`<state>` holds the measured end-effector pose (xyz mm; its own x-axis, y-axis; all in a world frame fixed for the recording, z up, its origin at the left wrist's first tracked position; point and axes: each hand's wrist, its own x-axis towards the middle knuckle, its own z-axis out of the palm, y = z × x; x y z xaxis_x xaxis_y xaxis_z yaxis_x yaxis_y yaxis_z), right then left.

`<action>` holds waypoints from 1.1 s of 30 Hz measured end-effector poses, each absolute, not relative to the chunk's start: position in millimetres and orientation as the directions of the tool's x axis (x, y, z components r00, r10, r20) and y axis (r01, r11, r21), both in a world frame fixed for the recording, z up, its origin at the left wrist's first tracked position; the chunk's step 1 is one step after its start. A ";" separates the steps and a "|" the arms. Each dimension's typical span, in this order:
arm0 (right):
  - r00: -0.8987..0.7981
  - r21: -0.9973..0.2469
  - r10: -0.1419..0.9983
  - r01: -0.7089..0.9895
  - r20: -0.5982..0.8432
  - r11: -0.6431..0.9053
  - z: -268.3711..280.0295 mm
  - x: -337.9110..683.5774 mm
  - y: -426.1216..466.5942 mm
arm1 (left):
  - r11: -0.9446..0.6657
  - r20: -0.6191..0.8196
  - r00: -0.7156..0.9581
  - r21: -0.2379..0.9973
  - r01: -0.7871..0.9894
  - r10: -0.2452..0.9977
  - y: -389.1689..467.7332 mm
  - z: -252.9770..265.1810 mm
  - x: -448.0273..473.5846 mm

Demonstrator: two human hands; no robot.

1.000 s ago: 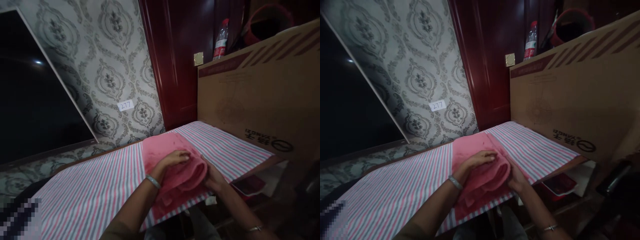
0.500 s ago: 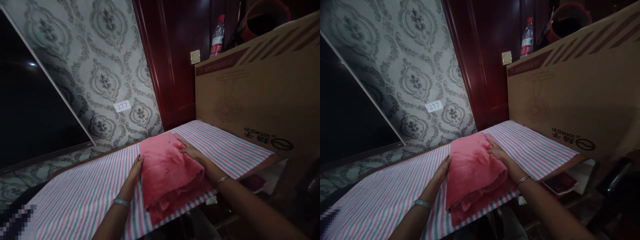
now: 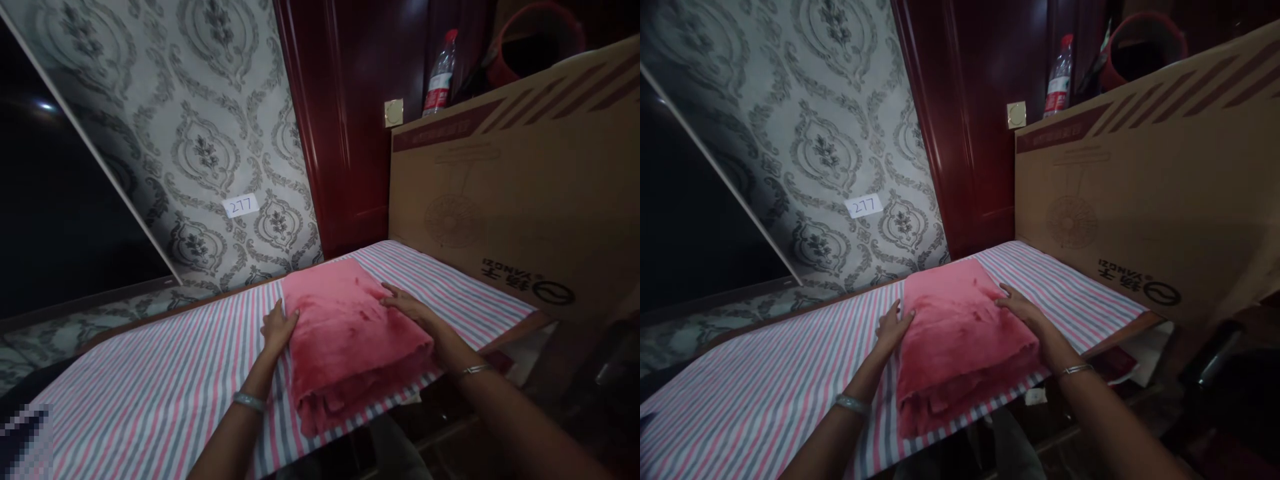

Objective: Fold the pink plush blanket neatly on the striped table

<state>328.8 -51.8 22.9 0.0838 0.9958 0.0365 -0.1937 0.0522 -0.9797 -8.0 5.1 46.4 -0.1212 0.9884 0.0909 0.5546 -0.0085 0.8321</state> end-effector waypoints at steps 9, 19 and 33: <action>0.068 -0.993 0.997 -0.119 -0.035 -0.026 19.3 346.9 -67.5 | 0.208 -0.207 -0.010 0.978 0.031 0.978 -37.4 51.6 -7.0; 0.245 -0.976 0.965 0.168 -0.096 -0.140 3.8 363.5 -61.1 | 0.291 -0.284 0.071 0.950 -0.118 0.956 -62.7 43.6 -4.4; 0.009 -0.980 0.999 -0.198 -0.034 -0.032 44.7 306.2 -101.4 | 0.154 -0.146 0.057 0.973 -0.173 0.988 -67.6 73.0 -8.5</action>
